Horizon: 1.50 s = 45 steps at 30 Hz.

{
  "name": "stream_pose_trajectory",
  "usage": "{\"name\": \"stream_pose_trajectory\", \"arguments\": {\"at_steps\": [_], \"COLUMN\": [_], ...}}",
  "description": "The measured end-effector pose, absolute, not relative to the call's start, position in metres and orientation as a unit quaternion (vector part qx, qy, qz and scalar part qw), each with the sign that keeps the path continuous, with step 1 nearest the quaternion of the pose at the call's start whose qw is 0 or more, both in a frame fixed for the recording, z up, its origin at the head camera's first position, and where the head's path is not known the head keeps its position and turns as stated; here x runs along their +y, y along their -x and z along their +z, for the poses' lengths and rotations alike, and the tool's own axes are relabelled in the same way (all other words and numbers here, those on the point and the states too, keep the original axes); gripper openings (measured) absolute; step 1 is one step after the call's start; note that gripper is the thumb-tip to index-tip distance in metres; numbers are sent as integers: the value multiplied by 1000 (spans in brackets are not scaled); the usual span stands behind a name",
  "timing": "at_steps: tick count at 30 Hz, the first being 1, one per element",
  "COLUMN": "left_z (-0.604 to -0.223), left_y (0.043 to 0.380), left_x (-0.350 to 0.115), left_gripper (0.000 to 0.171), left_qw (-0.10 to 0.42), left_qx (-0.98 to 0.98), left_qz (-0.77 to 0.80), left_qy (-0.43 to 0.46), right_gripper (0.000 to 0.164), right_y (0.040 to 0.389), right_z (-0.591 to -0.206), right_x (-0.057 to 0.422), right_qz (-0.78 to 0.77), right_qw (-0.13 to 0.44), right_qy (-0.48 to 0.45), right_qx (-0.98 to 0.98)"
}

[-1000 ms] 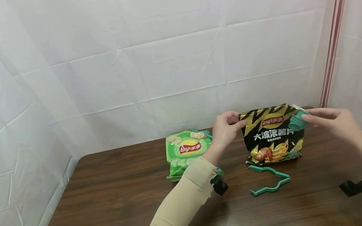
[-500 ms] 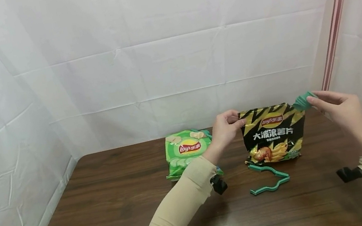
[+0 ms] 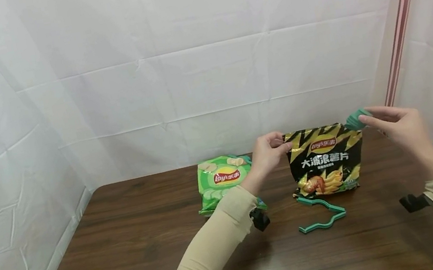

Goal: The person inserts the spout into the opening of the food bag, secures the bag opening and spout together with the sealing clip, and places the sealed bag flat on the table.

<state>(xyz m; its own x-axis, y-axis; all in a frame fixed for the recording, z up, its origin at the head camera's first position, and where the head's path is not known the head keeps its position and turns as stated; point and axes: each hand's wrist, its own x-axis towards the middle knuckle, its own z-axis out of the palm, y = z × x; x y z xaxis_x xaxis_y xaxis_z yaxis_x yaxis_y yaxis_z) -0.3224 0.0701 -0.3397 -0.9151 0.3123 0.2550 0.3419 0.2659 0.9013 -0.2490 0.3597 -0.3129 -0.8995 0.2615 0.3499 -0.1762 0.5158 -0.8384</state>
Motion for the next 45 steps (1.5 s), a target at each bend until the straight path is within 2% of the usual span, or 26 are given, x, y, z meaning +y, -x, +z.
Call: {"name": "stream_pose_trajectory", "arguments": {"at_steps": [22, 37, 45], "left_z": [-342, -344, -341], "left_y": [331, 333, 331], "left_x": [69, 68, 67], "left_gripper": [14, 13, 16], "left_qw": [0, -6, -9], "left_qx": [-793, -788, -790], "left_qz": [-574, -581, -579], "left_qy": [203, 202, 204], "right_gripper": [55, 47, 56], "right_y": [250, 256, 256], "right_z": [-311, -315, -312], "right_x": [360, 357, 362], "right_qz": [442, 466, 433], "right_qw": [179, 163, 142], "right_qy": [27, -4, 7], "right_qx": [-879, -870, -890]}}
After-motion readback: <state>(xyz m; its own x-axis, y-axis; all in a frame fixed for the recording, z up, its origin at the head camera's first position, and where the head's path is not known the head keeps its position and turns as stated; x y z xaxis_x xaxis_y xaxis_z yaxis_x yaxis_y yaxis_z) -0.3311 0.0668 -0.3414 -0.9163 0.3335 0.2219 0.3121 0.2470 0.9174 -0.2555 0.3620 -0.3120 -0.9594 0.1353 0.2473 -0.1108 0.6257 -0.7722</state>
